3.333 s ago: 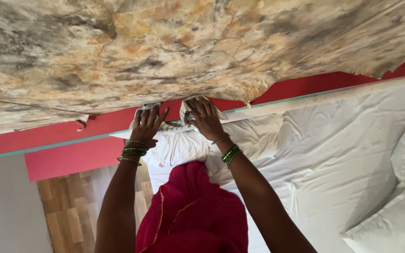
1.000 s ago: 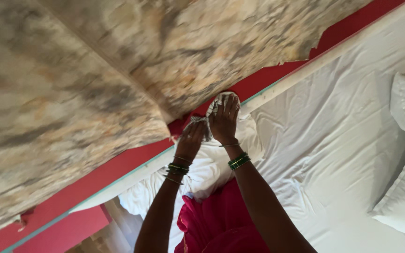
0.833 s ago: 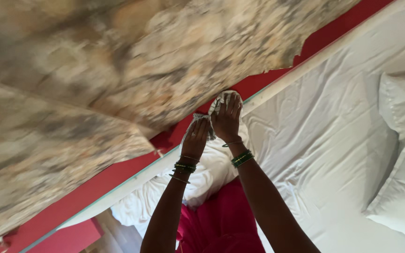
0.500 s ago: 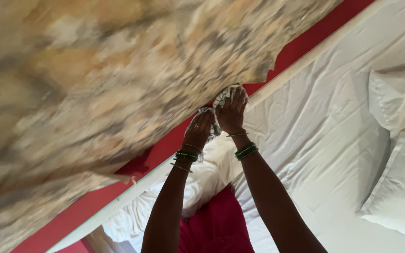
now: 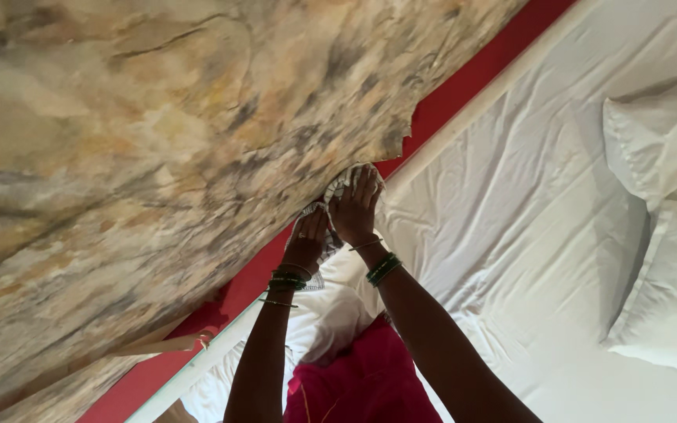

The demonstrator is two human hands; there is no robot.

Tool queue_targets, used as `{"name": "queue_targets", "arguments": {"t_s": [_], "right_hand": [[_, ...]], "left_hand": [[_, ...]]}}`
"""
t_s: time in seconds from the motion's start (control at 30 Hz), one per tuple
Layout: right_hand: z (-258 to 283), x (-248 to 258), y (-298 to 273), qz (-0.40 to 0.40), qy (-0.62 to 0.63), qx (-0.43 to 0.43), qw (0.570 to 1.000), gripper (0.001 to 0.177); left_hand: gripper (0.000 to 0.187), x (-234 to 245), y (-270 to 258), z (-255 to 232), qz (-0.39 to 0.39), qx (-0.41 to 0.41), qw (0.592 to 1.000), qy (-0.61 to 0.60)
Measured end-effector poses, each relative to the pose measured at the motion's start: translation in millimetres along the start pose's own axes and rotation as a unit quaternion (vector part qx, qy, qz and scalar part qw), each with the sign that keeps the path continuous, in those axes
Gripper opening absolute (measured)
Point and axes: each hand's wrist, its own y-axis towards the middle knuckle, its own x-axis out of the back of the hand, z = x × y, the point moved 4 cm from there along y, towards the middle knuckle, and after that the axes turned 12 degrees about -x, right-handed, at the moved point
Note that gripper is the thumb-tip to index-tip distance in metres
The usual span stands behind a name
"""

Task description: The person wipes a textured wall section above a bed using a white cloth. They move the cloth back and forth along the red and teal painted trim and the stone-like surface, cleaning the area methodically.

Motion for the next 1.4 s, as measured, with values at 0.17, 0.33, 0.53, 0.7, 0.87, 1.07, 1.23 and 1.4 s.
{"name": "queue_targets", "arguments": {"t_s": [0.17, 0.33, 0.53, 0.7, 0.87, 1.07, 1.23, 1.4], "right_hand": [[0.9, 1.6, -0.3, 0.011, -0.006, -0.001, 1.0, 0.084], [1.0, 1.2, 0.3, 0.012, -0.005, -0.016, 1.0, 0.083], [0.0, 0.2, -2.4, -0.031, -0.028, -0.003, 0.999, 0.08], [1.6, 2.0, -2.7, -0.025, -0.015, -0.032, 0.999, 0.079], [13.8, 4.5, -23.7, -0.066, 0.027, -0.023, 0.997, 0.074], [55.7, -4.4, -78.9, -0.052, 0.123, -0.03, 0.991, 0.075], [69.4, -24.9, -99.9, -0.048, 0.289, -0.111, 0.95, 0.083], [40.7, -61.8, -80.4, -0.001, 0.309, -0.157, 0.938, 0.094]], "left_hand": [[0.094, -5.2, -1.0, 1.3, 0.05, -0.007, 0.996, 0.069], [0.094, 2.5, -0.2, 1.7, 0.018, -0.009, 1.0, -0.009], [0.094, 14.9, 0.1, -3.6, -0.002, -0.009, 1.0, 0.005], [0.082, 16.2, -3.2, -8.5, -0.072, -0.004, 0.997, 0.035], [0.076, 36.3, -30.4, -15.7, -0.101, -0.016, 0.994, 0.048], [0.082, 63.7, -80.7, -21.6, -0.064, -0.01, 0.998, 0.026], [0.077, 55.9, -102.5, -20.1, -0.028, -0.01, 0.996, 0.088], [0.067, 37.4, -72.3, 0.4, -0.024, -0.051, 0.996, 0.066]]}}
